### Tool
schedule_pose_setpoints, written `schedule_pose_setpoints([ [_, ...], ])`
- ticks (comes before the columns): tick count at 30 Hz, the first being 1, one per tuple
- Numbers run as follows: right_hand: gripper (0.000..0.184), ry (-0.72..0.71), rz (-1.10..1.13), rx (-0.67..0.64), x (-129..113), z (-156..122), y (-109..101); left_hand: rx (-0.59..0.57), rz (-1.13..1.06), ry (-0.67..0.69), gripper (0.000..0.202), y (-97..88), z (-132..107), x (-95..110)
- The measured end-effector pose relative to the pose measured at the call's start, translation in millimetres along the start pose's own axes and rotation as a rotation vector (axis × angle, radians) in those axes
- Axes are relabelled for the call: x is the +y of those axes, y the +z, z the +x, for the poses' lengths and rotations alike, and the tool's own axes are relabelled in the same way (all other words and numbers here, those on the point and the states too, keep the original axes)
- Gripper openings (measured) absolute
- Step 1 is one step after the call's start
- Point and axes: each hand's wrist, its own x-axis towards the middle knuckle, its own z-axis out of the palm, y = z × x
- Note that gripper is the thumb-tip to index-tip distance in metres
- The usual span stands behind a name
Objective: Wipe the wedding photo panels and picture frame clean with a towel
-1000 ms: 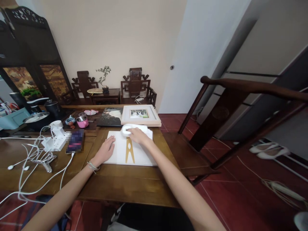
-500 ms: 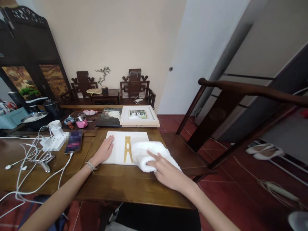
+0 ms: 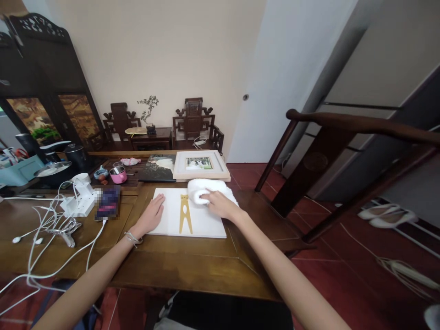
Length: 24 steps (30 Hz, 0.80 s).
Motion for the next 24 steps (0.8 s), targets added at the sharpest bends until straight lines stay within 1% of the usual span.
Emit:
schedule_pose_setpoints([
  [2,0.051,-0.011,0.0,-0.026,-10,-22,0,0.004,0.0,0.002,0.044,0.7,0,0],
  [4,0.053,-0.001,0.009,-0.071,-25,-49,-3,0.005,0.004,0.001,0.044,1.4,0,0],
  [8,0.049,0.028,0.067,-0.175,-59,-102,-15,0.011,0.008,0.004,0.043,3.2,0,-1],
  [10,0.047,0.025,0.079,-0.209,-70,-116,-20,0.012,0.009,0.005,0.043,3.6,1,-1],
  [11,0.046,0.028,0.079,-0.214,-72,-119,-21,0.011,0.011,0.004,0.043,3.5,1,-1],
  [12,0.047,0.03,0.078,-0.212,-71,-117,-20,0.008,0.011,0.001,0.043,3.2,1,-1],
  [14,0.05,0.025,0.069,-0.181,-62,-104,-15,-0.001,0.011,-0.003,0.043,1.9,1,0],
  [16,0.053,0.001,0.055,-0.119,-46,-79,-8,-0.011,0.007,-0.005,0.043,0.6,1,1],
  [18,0.053,-0.028,0.038,-0.06,-28,-49,-2,-0.016,0.003,-0.003,0.043,-0.4,1,1],
  [21,0.049,-0.012,0.032,-0.03,-6,-6,3,-0.014,0.0,0.003,0.043,-0.4,1,0],
  [23,0.049,0.009,0.026,-0.019,3,12,6,-0.005,-0.004,0.008,0.043,-0.1,1,-1],
  [24,0.05,0.016,0.023,-0.017,5,17,7,-0.002,-0.006,0.01,0.042,0.1,1,-1],
])
